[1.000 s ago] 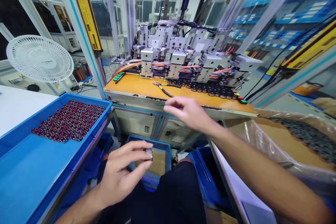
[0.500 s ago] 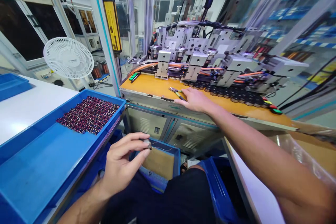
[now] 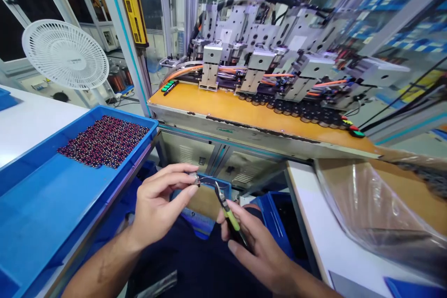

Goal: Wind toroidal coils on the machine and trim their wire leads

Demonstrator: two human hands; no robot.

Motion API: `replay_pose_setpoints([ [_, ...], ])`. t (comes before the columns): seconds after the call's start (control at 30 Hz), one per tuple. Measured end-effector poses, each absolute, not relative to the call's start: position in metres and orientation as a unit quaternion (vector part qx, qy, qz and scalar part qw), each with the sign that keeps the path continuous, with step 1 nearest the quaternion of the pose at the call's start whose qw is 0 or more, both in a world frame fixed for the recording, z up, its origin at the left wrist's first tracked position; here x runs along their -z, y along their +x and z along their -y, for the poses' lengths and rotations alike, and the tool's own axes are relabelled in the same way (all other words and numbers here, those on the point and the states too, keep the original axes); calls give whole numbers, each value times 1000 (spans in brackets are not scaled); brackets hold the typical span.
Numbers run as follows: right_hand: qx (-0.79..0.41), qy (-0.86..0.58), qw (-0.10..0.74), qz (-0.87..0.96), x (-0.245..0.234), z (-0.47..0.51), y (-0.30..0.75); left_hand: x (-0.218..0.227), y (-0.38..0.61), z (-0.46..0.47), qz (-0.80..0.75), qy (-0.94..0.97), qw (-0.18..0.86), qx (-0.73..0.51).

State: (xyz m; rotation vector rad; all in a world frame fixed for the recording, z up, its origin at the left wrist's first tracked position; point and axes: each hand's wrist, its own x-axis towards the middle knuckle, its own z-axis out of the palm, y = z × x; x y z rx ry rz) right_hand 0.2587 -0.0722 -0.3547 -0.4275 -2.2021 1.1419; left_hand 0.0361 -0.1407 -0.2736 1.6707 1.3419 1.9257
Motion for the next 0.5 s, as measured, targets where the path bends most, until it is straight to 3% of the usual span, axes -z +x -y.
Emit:
replay_pose_setpoints([
  [0.5, -459, -94, 296, 832, 338, 77, 248, 273, 37, 146, -491, 602, 91, -624],
])
